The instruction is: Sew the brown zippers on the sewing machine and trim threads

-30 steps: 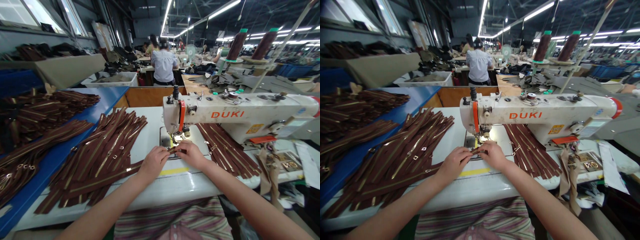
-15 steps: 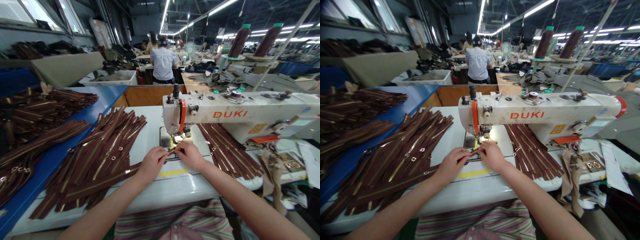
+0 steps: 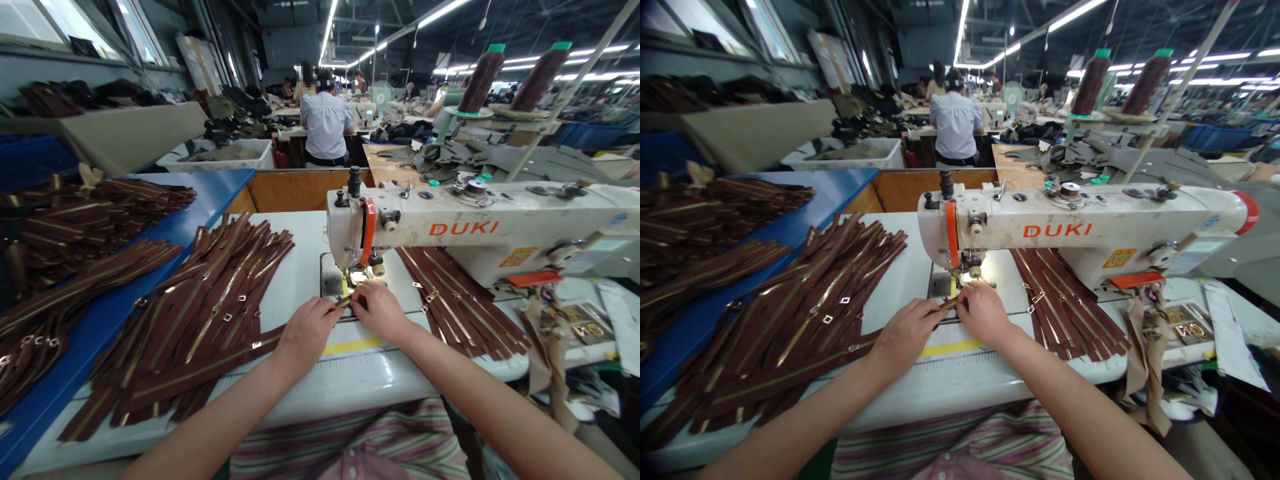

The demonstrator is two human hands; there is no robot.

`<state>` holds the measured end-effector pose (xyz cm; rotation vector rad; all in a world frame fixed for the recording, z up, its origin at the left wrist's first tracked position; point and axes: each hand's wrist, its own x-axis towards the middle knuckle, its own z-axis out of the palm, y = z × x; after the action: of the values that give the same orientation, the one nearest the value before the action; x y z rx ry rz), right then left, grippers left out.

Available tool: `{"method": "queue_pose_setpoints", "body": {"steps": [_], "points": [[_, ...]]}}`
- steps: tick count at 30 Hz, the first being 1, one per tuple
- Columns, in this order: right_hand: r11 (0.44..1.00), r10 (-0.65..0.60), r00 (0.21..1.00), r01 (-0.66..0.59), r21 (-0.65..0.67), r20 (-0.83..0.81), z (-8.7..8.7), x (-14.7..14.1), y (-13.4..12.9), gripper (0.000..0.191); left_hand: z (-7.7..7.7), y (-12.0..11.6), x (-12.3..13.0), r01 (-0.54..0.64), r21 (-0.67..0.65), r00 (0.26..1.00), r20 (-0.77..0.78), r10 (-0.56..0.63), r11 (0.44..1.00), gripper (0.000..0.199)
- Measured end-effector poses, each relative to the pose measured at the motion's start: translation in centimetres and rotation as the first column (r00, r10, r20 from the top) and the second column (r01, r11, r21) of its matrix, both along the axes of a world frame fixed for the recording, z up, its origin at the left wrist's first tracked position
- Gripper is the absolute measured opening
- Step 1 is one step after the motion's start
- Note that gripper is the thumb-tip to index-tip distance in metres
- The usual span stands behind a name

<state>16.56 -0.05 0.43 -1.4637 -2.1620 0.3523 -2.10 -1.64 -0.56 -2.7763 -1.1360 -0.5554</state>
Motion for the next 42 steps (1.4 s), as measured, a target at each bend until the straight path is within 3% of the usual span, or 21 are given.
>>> {"method": "queue_pose_setpoints", "body": {"steps": [4,8,12,15,21,25,29,33,38,42], "points": [[1.0,-0.019,0.998,0.021,-0.023,0.067,0.3,-0.2,-0.2,0.013,0.3,-0.1,0.1,-0.018,-0.038,0.998,-0.052,0.016,0.999,0.023],[0.999,-0.023,0.995,0.025,-0.022,0.101,0.3,-0.2,-0.1,0.013,1.4,-0.1,0.4,-0.039,-0.189,0.999,-0.019,0.036,0.981,0.024],[0.999,0.054,0.991,-0.055,0.005,0.12,0.2,0.2,0.4,0.012,2.7,0.3,1.2,-0.045,-0.378,0.998,0.026,0.06,0.925,0.026],[0.992,0.122,0.985,-0.126,0.022,0.123,0.2,0.6,1.0,0.012,3.2,0.8,2.0,-0.024,-0.434,0.999,0.022,0.037,0.901,0.025],[0.984,0.17,0.978,-0.175,0.038,0.118,-0.2,0.8,1.6,0.009,2.6,0.3,2.4,-0.006,-0.364,1.0,-0.015,0.001,0.932,0.022],[0.987,0.146,0.984,-0.152,0.054,0.105,-0.2,0.7,1.4,0.01,1.7,-0.4,1.8,0.09,-0.137,0.992,-0.076,-0.101,0.986,0.021],[0.99,0.116,0.99,-0.122,0.071,0.086,-0.2,0.5,1.0,0.011,1.2,-0.3,1.3,0.199,0.011,0.974,-0.108,-0.197,0.98,0.022],[0.991,0.101,0.993,-0.105,0.084,0.06,-0.5,0.3,1.1,0.013,1.2,0.2,1.0,0.276,0.051,0.948,-0.181,-0.263,0.96,0.025],[0.992,0.085,0.996,-0.085,0.093,0.004,-0.9,0.6,1.4,0.013,0.9,0.7,0.8,0.296,0.052,0.936,-0.215,-0.278,0.954,0.029],[0.992,0.073,0.989,-0.059,0.116,-0.128,-1.1,1.4,0.0,0.011,0.6,1.0,0.8,0.279,0.053,0.939,-0.224,-0.261,0.959,0.031]]}}
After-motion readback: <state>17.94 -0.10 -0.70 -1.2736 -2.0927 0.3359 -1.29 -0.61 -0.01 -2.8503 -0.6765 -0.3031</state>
